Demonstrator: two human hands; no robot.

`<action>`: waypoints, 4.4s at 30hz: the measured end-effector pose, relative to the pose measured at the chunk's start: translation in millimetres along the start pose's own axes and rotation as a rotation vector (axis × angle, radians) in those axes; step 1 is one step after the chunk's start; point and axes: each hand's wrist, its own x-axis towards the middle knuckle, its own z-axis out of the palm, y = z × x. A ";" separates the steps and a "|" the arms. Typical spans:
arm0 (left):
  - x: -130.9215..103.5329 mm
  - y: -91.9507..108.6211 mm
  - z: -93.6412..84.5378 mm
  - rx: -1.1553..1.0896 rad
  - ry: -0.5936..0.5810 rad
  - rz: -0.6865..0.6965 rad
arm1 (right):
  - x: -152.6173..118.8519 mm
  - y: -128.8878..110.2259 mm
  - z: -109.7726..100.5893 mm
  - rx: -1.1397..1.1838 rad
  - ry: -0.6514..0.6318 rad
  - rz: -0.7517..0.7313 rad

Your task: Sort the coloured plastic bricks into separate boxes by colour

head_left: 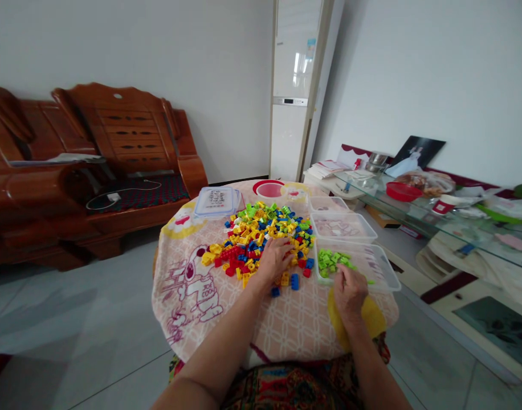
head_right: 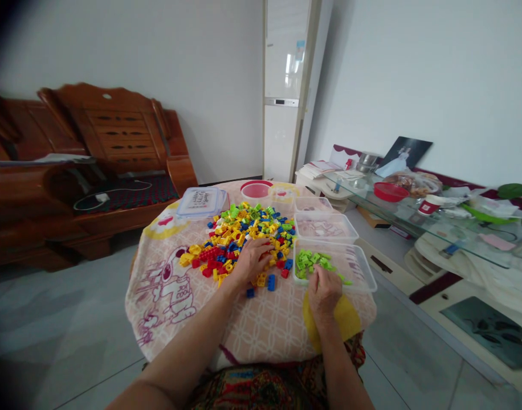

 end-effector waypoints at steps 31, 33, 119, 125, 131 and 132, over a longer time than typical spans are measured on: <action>-13.1 -92.8 -43.5 0.158 0.294 -0.561 | -0.8 4.0 2.6 0.008 0.014 -0.026; -13.3 -93.9 -42.7 0.148 0.310 -0.560 | -0.5 3.5 1.8 0.015 0.022 -0.034; 73.6 17.9 16.1 -0.326 0.197 -0.156 | 1.6 -9.7 -3.5 0.006 -0.148 -0.079; 49.5 0.4 -10.6 -0.057 0.066 -0.274 | 2.5 -9.3 -3.6 -0.011 -0.142 -0.096; 37.9 -3.6 -2.8 0.076 -0.057 -0.253 | 1.3 -9.2 -3.7 -0.010 -0.152 -0.095; 36.9 -4.5 -1.7 0.077 -0.054 -0.244 | 0.5 -9.7 -4.4 0.003 -0.148 -0.088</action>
